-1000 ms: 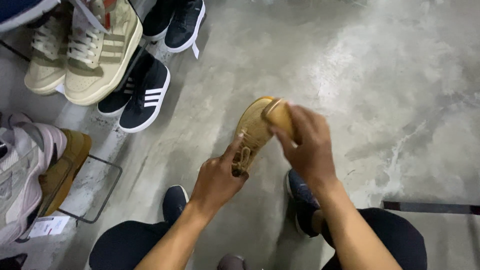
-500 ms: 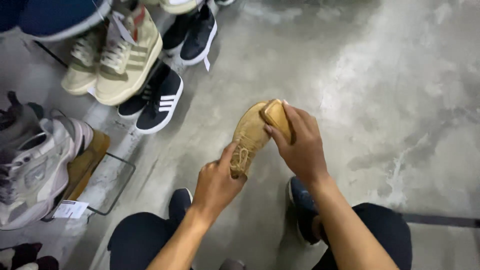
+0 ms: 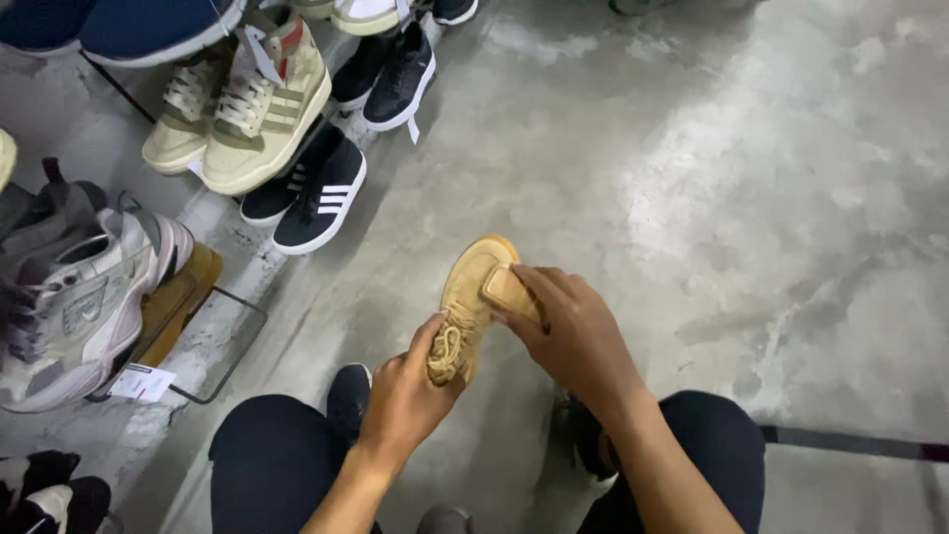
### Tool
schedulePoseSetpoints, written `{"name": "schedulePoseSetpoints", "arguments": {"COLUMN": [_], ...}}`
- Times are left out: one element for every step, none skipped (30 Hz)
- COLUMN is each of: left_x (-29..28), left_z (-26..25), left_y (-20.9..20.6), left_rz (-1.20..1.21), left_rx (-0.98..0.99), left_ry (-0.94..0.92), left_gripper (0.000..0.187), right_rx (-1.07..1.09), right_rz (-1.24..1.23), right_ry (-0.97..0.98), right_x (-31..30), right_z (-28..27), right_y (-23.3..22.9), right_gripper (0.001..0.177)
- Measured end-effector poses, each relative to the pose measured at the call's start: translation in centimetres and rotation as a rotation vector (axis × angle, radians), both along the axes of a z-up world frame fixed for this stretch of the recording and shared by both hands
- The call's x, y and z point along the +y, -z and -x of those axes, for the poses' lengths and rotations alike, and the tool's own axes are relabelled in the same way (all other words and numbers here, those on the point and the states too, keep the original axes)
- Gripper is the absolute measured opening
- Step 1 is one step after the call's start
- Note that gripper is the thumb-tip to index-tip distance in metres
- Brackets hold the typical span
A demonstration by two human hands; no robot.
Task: Cleaning a tan sneaker using a handheld brush to remove dirt or stains.
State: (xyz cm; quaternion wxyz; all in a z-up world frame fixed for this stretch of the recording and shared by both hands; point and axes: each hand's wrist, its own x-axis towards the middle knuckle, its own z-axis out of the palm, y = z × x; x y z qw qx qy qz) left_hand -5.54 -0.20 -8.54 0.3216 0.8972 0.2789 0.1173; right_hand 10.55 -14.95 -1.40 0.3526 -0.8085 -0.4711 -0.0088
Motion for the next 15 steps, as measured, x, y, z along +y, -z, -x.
{"name": "schedulePoseSetpoints", "arguments": {"left_x": [0.0,-0.1,-0.2,-0.1,0.0,-0.1,-0.2,0.0,0.2,0.2,0.1,0.2,0.1,0.2,0.2], "left_z": [0.2,-0.1,-0.4,-0.7,-1.1,-0.9,-0.9,-0.8,-0.7,-0.7,-0.7,-0.9,-0.8,-1.0,-1.3], "left_y": [-0.2,-0.3,-0.4,-0.4,-0.2,-0.1,-0.3,-0.7,-1.0,-1.2,-1.5,-1.7,-1.6,-1.5,-1.4], "left_rz": [0.004,0.038,0.072,0.075,0.09,0.111,0.12,0.127,0.134,0.143,0.109,0.072,0.079,0.064,0.049], "left_rx": [0.005,0.033,0.062,0.051,0.073,0.11,0.116,0.144,0.172,0.185,0.129,0.068,0.078,0.076,0.073], "left_ry": [0.005,0.018,0.03,0.032,0.036,0.038,0.036,0.06,0.085,0.078,0.083,0.097,0.1,0.107,0.114], "left_gripper": [0.069,0.069,0.07,0.07,0.071,0.072,0.072,0.074,0.076,0.076,0.073,0.072,0.072,0.072,0.072], "right_rx": [0.005,-0.027,-0.059,-0.07,-0.081,-0.077,-0.072,-0.099,-0.126,-0.111,-0.184,-0.262,-0.253,-0.239,-0.225], "right_rz": [0.004,-0.01,-0.025,-0.022,-0.1,-0.172,-0.162,-0.149,-0.136,-0.128,-0.128,-0.127,-0.12,-0.164,-0.208], "right_ry": [0.005,0.072,0.139,0.139,0.137,0.133,0.131,0.082,0.033,0.027,0.129,0.238,0.24,0.286,0.332], "right_x": [-0.1,-0.1,-0.1,0.3,0.7,0.9,0.7,0.8,1.0,1.2,1.4,1.6,1.5,1.5,1.5], "right_z": [0.3,0.1,-0.1,-0.2,-0.4,-0.1,0.3,0.7,1.1,0.5,0.0,-0.7,-0.8,-1.3,-1.9], "right_y": [0.8,1.4,2.0,2.7,3.3,4.2,4.2,4.3,4.4,5.0,5.7,6.3,5.8,5.1,4.4], "right_gripper": [0.043,0.047,0.05,0.05,0.05,0.05,0.05,0.048,0.046,0.046,0.048,0.051,0.051,0.052,0.054]}}
